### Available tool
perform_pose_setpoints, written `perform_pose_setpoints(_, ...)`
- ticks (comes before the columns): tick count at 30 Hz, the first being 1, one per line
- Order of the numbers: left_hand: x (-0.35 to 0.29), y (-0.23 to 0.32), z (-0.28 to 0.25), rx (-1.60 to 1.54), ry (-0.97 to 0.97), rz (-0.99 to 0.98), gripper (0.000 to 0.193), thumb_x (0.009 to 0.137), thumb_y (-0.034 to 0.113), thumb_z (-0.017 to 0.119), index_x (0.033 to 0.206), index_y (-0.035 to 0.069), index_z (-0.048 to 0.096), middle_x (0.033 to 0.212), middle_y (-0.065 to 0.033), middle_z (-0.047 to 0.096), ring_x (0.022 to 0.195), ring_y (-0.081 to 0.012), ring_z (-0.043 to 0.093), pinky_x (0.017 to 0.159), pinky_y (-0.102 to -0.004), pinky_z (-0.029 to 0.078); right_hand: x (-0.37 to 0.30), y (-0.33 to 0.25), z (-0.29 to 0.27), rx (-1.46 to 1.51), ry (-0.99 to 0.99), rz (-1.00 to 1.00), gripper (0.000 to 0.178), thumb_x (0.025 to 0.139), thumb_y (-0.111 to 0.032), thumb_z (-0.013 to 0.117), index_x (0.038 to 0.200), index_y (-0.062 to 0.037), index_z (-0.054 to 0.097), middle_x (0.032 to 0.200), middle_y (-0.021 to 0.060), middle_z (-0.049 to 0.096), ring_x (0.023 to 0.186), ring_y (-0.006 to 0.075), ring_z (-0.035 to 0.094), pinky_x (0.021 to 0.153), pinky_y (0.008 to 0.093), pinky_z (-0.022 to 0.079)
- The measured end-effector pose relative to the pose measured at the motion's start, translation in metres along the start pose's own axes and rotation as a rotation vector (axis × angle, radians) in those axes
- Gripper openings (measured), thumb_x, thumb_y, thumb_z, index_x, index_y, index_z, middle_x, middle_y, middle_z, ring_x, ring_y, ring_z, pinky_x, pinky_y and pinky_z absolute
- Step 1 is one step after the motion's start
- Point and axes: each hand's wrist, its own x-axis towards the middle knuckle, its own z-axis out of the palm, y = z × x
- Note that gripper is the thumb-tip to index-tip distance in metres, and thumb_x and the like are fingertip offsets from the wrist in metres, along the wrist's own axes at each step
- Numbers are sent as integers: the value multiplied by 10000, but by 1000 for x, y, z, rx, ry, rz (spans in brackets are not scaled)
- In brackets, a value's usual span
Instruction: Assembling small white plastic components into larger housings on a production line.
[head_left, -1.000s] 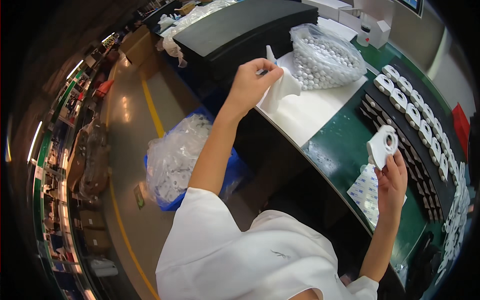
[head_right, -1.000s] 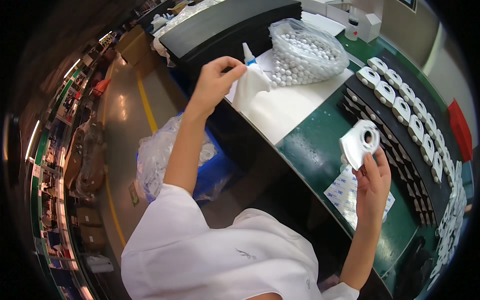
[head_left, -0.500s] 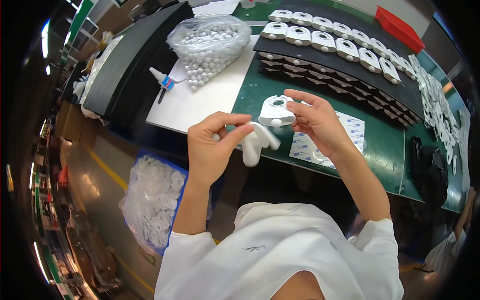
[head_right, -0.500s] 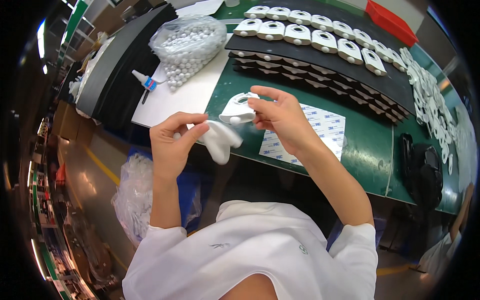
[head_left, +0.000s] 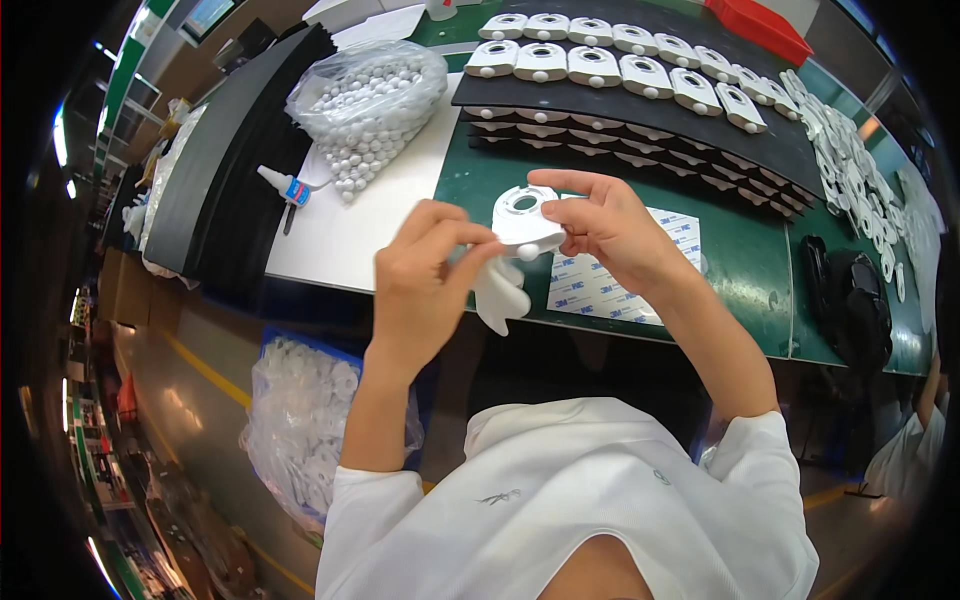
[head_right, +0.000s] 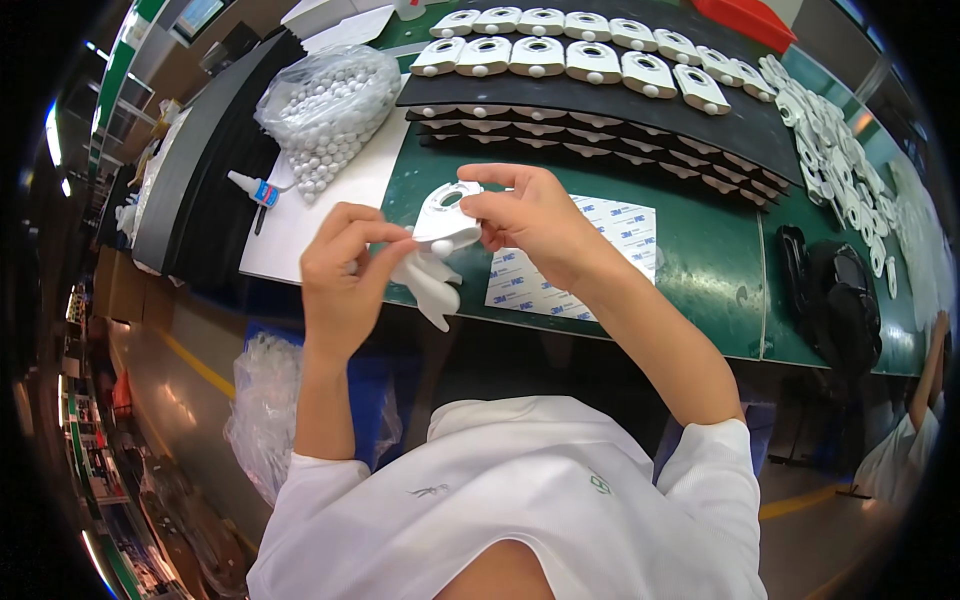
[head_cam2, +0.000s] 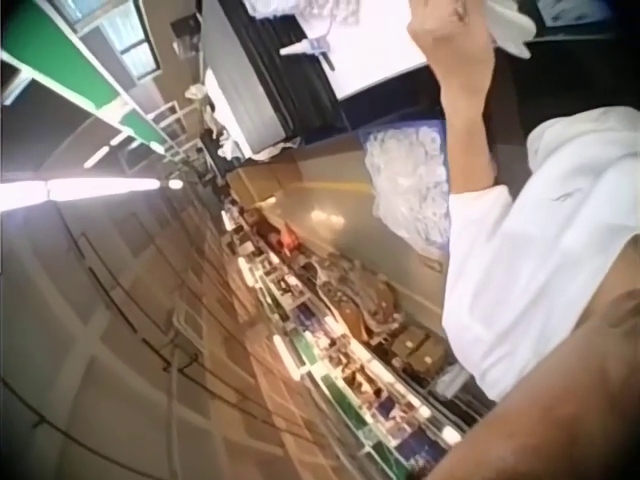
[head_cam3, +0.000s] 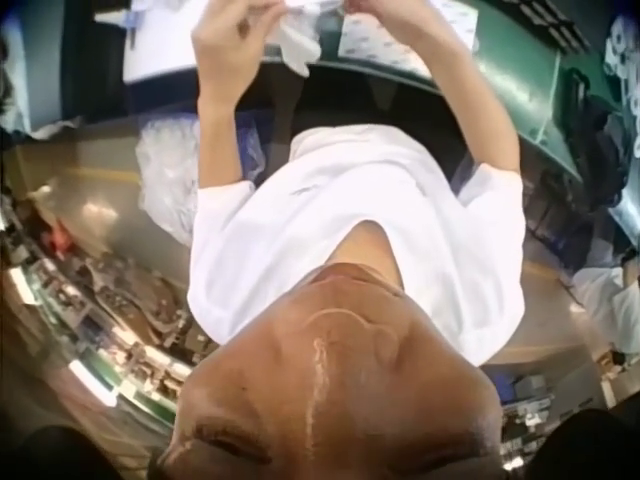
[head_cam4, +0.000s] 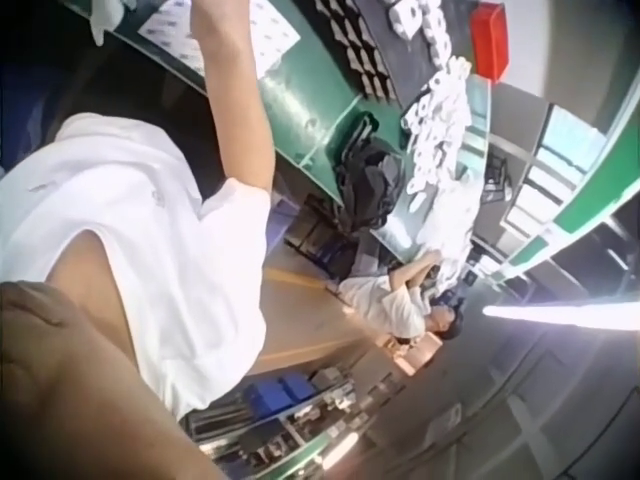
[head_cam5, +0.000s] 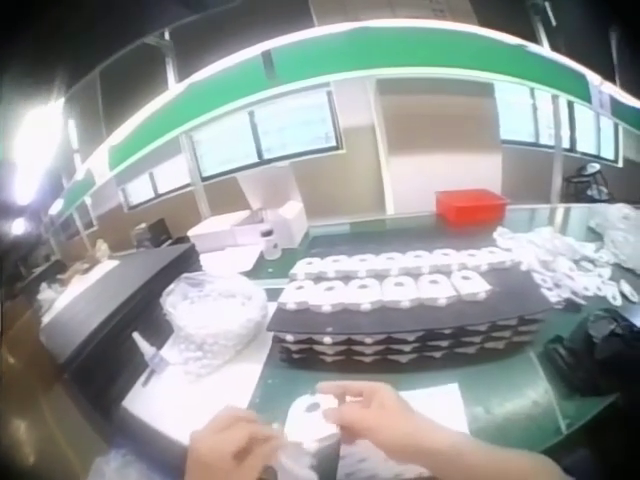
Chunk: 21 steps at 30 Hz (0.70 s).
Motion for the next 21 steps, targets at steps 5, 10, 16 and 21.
perform_pose_setpoints(5, 2, -31, -18, 110, 66, 1, 41, 756, 2, 630, 788, 1, 605, 793, -31, 544, 559, -86, 456, 518, -186, 340, -24, -28, -21, 81, -11, -95, 450, 800, -140, 592, 1211, 6, 476, 944, 68, 610, 724, 59, 577, 594, 183, 472)
perform_pose_setpoints(10, -3, -45, -51, 128, 301, -171, 46, 819, 44, 592, 829, -1, 590, 763, -12, 579, 590, -59, 469, 545, -201, 377, -45, -64, -84, -319, 332, -539, 476, 849, -161, 561, 1259, 5, 384, 871, 27, 590, 707, 45, 523, 590, 183, 418)
perform_pose_setpoints(16, 36, -83, -77, 366, 451, -111, 148, 861, 138, 578, 931, 12, 607, 793, -37, 628, 685, -83, 571, 583, -216, 453, -65, -104, -206, -902, 906, -543, 334, 865, -202, 514, 1124, 8, 530, 716, -13, 549, 589, 58, 440, 543, 196, 356)
perform_pose_setpoints(21, 47, -116, -72, 536, 349, -144, 231, 883, 199, 536, 1041, 44, 602, 821, -76, 642, 719, -147, 600, 616, -264, 468, -57, -107, -248, -899, 857, -236, 284, 866, -209, 496, 1076, -52, 606, 776, 1, 563, 630, 66, 454, 537, 207, 365)
